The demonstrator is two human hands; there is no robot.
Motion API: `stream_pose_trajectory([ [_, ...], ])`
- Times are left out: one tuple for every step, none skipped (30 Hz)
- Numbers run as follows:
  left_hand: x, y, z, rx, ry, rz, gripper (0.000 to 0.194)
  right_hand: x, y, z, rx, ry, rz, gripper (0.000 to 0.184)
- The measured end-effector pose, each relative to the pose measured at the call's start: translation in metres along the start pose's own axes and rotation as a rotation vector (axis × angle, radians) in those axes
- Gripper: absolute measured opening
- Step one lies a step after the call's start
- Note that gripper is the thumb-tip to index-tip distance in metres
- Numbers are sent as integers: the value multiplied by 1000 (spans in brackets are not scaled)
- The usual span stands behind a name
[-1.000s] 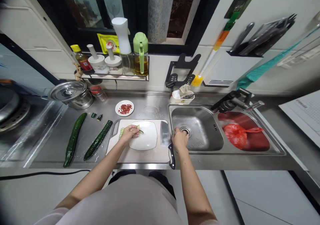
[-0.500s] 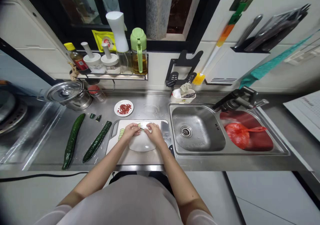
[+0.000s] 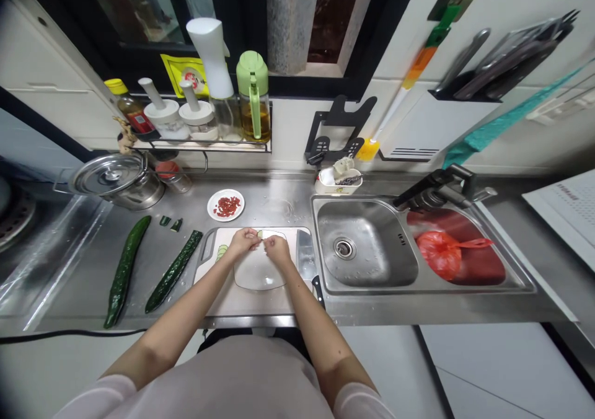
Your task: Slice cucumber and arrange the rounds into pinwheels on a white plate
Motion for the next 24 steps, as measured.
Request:
stream_pose_trajectory([
  [2,-1,2,40,28,106,23,0,2,1,-7,47,2,20],
  [4,-3,3,87,65,219,20,-1,3,1,-13,82,4,19],
  [7,-4,3,138,109,327,17,-3,5,1,-17,105,7,18],
  [10,-5,2,185,153,420,15,-4,6,1,-19,117,9,17],
  [12,-5,1,221,192,493,13,-5,7,1,-19,122,10,17],
  [14,-5,-1,245,224,549,12,-6,8,1,-20,128,10,15],
  [16,-3,-4,258,245,598,12,-7,8,0,-19,135,7,14],
  [17,-2,-6,265,254,650,12,-7,8,0,-16,140,0,12],
  [17,-1,-9,269,258,708,13,-8,8,0,-12,142,-10,10],
  [18,1,-12,271,264,769,16,-8,8,0,-9,140,-23,9],
  [18,2,-15,271,276,828,19,-8,8,0,-6,132,-38,8],
  [19,3,-18,266,298,881,21,-8,7,0,-2,118,-54,9],
  [20,4,-21,257,329,926,23,-9,7,1,2,100,-76,10],
  [20,5,-24,246,361,961,25,-9,7,1,8,81,-105,11],
  [20,6,-26,237,388,990,25,-10,7,2,14,61,-144,11],
  [20,6,-27,233,407,1012,25,-10,6,3,22,40,-190,11],
  [20,6,-28,232,416,1029,26,-11,6,3,33,20,-242,11],
  [19,6,-28,234,419,1041,26,-12,6,4,44,1,-294,11],
  [19,6,-28,238,421,1048,26,-14,5,4,54,-13,-340,11],
  [18,6,-27,242,423,1052,26,-15,5,4,61,-19,-378,11],
  [18,6,-27,246,425,1052,26,-16,5,4,64,-17,-406,12],
  [17,6,-27,250,427,1050,26,-16,5,4,62,-9,-425,12],
  [17,6,-26,253,429,1046,26,-17,5,4,55,0,-437,13],
  [16,6,-26,256,432,1041,26,-18,5,4,48,8,-444,13],
])
Point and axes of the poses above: each hand's wrist, its own z-axis towards the middle knuckle, its own y-axis out of the palm, x = y × z, the point moved 4 cm from there along z, towards the middle knuckle, and after that the axes turned 8 degrees about -y, right-handed, at the moved point
